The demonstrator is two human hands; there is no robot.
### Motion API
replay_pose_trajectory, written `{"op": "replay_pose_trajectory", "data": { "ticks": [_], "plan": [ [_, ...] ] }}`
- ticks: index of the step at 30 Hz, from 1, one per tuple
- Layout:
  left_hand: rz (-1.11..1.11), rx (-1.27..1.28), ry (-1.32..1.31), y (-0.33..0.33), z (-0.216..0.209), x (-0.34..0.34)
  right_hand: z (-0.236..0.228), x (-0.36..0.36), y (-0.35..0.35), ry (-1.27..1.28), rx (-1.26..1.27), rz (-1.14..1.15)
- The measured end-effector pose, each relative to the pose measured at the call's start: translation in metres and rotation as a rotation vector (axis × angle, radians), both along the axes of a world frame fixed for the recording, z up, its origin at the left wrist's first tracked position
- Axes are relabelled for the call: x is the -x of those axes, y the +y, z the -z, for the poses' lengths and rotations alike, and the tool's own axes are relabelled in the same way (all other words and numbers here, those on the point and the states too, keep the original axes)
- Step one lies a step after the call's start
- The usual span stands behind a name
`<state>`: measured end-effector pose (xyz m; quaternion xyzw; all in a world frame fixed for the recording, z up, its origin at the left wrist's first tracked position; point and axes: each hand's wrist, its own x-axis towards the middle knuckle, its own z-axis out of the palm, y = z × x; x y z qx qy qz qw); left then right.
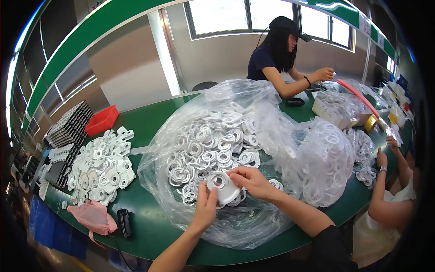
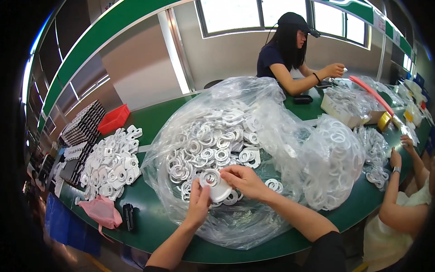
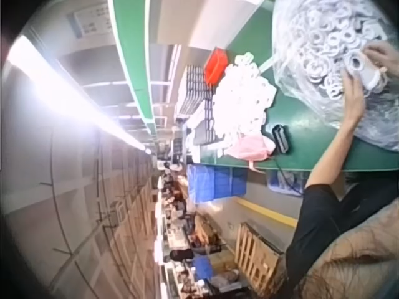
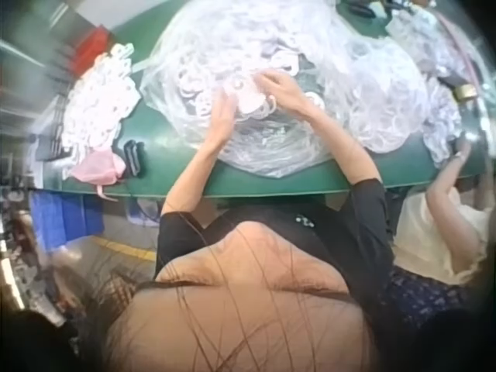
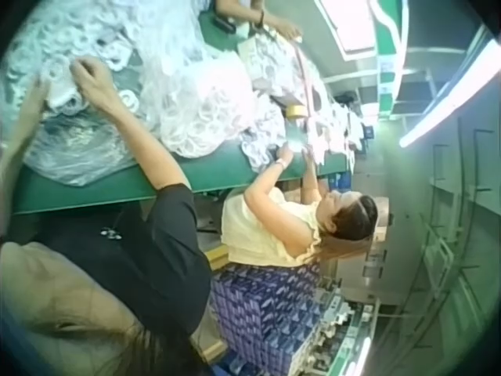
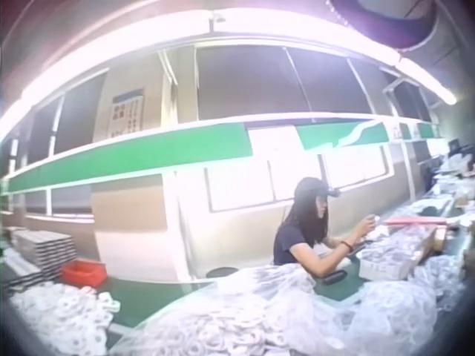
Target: Picking and inspecting small white plastic circular components from a large plastic bag on an assembly line.
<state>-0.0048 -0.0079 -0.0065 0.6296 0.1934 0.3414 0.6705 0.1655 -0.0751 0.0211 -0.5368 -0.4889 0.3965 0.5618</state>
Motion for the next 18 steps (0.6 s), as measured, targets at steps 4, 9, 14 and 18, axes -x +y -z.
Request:
{"op": "replay_pose_trajectory", "data": {
  "ticks": [4,9,14,18],
  "plan": [
    [0.163,0.011,-0.012,-0.011,-0.001,-0.003,0.011,0.004,0.001,0.026,-0.034,0.074],
    [0.184,0.152,-0.011,0.007,0.012,0.005,0.002,0.006,-0.001,-0.17,-0.102,0.006],
    [0.161,-0.181,0.144,0.009,-0.001,0.003,-0.005,-0.001,-0.004,-0.511,-0.197,-0.04],
    [0.173,-0.335,0.252,0.014,0.002,0.006,-0.008,-0.002,-0.006,-0.605,-0.196,-0.066]
  ]
}}
